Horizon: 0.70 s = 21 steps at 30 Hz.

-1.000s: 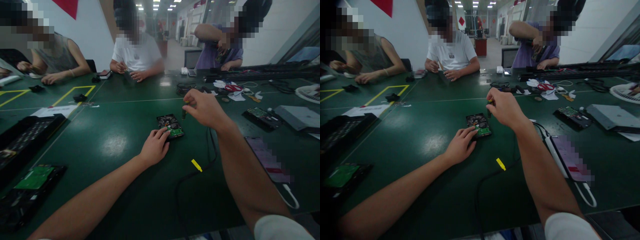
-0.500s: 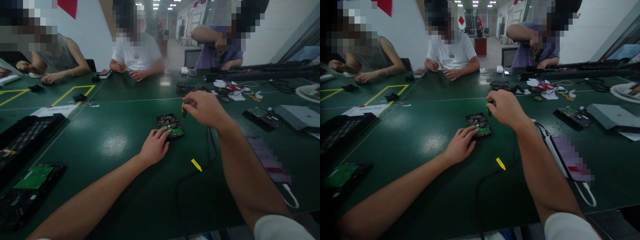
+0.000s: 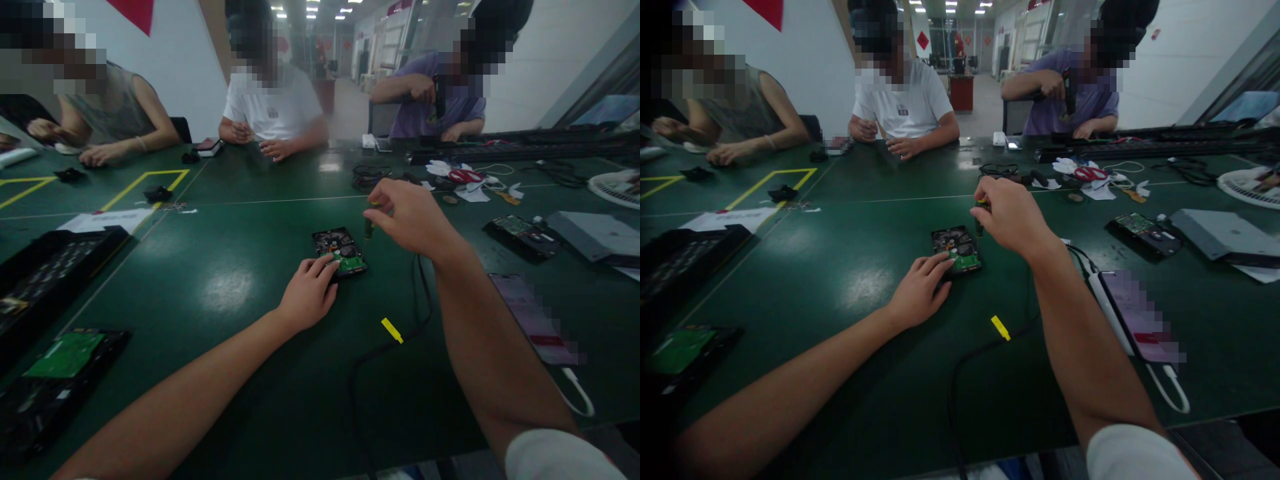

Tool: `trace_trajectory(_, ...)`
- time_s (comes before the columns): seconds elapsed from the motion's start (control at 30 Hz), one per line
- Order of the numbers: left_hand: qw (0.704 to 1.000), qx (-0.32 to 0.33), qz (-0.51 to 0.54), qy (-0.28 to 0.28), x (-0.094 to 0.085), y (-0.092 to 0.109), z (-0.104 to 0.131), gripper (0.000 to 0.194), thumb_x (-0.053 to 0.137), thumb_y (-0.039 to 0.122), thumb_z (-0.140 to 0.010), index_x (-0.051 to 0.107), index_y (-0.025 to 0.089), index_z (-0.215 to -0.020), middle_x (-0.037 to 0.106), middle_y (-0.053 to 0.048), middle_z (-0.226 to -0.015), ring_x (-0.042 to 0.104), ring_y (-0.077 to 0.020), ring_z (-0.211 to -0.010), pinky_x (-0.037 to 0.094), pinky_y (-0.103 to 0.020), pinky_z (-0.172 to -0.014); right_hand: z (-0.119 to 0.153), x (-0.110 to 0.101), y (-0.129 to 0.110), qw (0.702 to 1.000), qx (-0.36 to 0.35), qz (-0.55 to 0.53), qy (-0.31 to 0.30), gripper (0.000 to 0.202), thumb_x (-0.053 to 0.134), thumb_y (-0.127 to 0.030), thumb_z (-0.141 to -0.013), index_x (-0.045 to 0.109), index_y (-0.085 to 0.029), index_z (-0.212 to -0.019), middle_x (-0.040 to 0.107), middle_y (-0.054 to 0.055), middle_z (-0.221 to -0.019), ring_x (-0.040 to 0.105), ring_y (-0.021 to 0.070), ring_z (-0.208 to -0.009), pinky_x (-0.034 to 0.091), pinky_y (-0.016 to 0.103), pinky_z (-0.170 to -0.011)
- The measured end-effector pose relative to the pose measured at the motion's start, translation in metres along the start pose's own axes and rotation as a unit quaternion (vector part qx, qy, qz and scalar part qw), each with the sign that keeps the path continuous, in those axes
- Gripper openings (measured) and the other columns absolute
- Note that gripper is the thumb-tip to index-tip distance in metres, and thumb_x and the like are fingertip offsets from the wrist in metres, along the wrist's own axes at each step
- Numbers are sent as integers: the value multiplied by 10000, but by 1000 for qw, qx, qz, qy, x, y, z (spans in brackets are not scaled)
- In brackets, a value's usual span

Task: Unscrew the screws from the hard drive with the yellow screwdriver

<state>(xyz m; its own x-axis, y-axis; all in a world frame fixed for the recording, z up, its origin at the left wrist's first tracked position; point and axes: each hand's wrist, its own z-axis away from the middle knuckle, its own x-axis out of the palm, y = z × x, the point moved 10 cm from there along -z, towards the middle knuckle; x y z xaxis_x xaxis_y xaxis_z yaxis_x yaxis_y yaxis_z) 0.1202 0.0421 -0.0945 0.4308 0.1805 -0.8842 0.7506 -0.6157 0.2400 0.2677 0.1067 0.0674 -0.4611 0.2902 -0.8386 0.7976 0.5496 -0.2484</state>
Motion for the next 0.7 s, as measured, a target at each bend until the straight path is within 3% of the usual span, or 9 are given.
trace_trajectory(0.2,1000,3,-2,0,0,0,0,484,539,285,-1018,525,162,-1486,542,-141,-1539,510,-341,-1326,492,-543,-1138,0,1,-1,1000,-7,23,-7,145,639,-188,-881,696,-196,-1014,745,129,-1025,677,326,-962,490,457,-899)
trace_trajectory(0.43,1000,0,-1,-3,0,1,0,486,539,285,-1018,522,161,-1488,538,-146,-1541,509,-344,-1329,491,-544,-1139,0,-1,1,1000,8,-6,15,156,691,-218,-863,663,-196,-1015,749,104,-990,689,306,-921,486,414,-826)
trace_trajectory(0.57,1000,0,-2,-4,1,0,0,487,533,293,-1023,520,173,-1495,535,-139,-1545,506,-343,-1332,492,-547,-1137,0,0,-4,1000,-7,11,6,124,674,-260,-894,675,-197,-1001,754,104,-995,686,309,-939,472,421,-850)
trace_trajectory(0.7,1000,-5,-1,-7,1,0,0,491,533,294,-1024,521,164,-1497,532,-138,-1549,498,-343,-1337,494,-539,-1136,0,0,-4,1000,-13,24,-2,131,644,-203,-883,688,-196,-1007,752,109,-1008,678,310,-942,464,435,-884)
